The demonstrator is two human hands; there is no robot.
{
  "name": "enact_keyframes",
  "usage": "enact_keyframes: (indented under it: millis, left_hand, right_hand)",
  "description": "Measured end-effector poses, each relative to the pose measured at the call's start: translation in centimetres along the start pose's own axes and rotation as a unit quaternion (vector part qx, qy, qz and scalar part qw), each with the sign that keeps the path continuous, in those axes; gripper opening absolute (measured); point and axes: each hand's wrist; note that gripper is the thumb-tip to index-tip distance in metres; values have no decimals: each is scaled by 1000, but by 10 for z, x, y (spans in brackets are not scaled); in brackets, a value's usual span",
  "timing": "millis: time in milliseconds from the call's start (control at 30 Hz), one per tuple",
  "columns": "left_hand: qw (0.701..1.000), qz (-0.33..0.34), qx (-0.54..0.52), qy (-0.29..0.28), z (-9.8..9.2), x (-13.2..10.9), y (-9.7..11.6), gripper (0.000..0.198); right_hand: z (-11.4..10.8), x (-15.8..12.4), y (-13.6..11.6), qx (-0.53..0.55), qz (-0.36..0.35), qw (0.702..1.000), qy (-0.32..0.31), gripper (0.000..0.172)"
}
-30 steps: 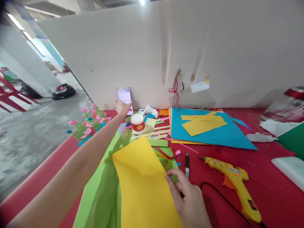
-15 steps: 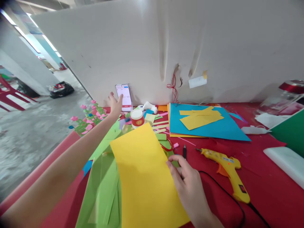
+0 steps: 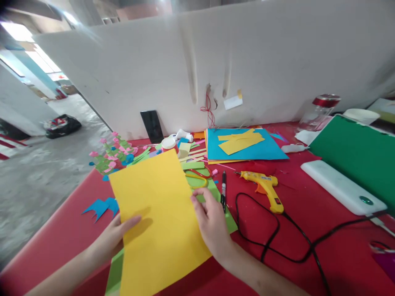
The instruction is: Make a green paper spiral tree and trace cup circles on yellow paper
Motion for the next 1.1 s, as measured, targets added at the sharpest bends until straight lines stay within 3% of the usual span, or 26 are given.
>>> enact_keyframes:
  millis: [100,200,300,400,467,533,600,700,800,867,933,1000,1067,1100]
  left_hand:
    - [999,-22,-24,-1,-2,-15,-3,31]
    - [999,28,-28,-2,-7,-24,-4,18]
    - [998,67,9,-4,-12,-29,-7,19]
    - [994,98,41,21,-8,-31,-7,22]
    - [993,113,39,15,-1,-32,-4,22]
    - [988,143,48,-8,8,-33,3,24]
    - [975,210,75,-22,17,-35,13,29]
    - [932,336,122,-57,26,-35,30,30]
    - [897,401,157,-100,27,-33,45,15]
    - [900,392,152,-110,24,-32,54,8]
    - [921,346,129,-124,18,-32,62,7]
    - [945,274,102,-147,12,-33,72,12]
    - [963,206,66,-161,7,-34,80,18]
    - [970,178,45,-159,4,-33,83,19]
  right_hand:
    - [5,-5,6,-19,-12,1000,-6,23]
    - [-2,0,12,-41,-22,999,11,25]
    - [-9,1,10,-68,-51,995,59,31]
    - [-4,-18,-5,-146,-137,976,91,30]
    - [6,-37,-18,-203,-184,961,35,37]
    - [17,-51,-32,-231,-167,959,-1,64]
    - [24,-58,-43,-227,-134,965,-13,77]
    - [22,-54,-53,-159,-105,981,-43,74]
    - [4,-43,-52,-52,-59,992,-99,66]
    - [-14,-33,-43,12,-24,990,-141,61]
    - [-34,-19,-31,50,2,989,-140,65]
    - [-53,-4,-24,69,-11,997,-28,68]
    - [-67,9,-25,14,-101,992,74,70]
    - [-71,15,-29,-30,-144,985,92,73]
Point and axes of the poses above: each hand's wrist, its own x-axis towards the middle knuckle, its own z-axis out of the palm, y = z × x, and after that the axes turned 13 degrees about z, right-handed
